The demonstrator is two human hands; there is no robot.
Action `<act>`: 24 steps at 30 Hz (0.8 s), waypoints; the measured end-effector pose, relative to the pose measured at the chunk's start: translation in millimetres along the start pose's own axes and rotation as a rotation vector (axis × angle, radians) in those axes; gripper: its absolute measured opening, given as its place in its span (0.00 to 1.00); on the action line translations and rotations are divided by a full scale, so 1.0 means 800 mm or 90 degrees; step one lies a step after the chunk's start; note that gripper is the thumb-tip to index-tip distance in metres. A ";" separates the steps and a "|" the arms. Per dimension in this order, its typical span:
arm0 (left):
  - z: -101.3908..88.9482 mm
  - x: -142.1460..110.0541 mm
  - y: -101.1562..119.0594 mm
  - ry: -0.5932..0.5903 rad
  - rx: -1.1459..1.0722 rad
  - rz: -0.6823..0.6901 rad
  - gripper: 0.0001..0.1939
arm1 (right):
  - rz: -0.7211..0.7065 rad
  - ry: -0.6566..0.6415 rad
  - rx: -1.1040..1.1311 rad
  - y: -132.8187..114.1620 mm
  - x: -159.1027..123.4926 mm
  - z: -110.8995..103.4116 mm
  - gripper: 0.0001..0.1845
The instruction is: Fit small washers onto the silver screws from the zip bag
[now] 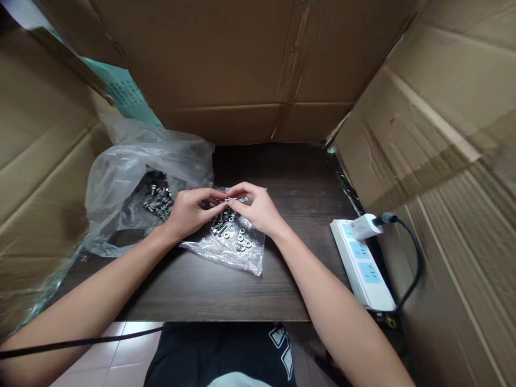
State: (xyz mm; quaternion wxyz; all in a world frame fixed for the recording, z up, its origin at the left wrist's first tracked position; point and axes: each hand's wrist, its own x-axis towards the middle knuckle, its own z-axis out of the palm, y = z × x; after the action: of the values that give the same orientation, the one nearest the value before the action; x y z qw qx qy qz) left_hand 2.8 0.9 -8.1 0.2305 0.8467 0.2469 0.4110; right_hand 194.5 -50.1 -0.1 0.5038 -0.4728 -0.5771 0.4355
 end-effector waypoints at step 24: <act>-0.001 -0.002 0.004 0.033 -0.023 0.008 0.06 | 0.013 0.076 0.014 -0.012 -0.016 0.014 0.15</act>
State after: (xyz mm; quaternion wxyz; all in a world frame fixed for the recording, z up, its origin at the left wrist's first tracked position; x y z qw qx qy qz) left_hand 2.2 -2.0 -6.8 0.2365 0.8329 0.2404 0.4388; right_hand 183.0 -64.5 5.8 0.5382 -0.4982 -0.5360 0.4181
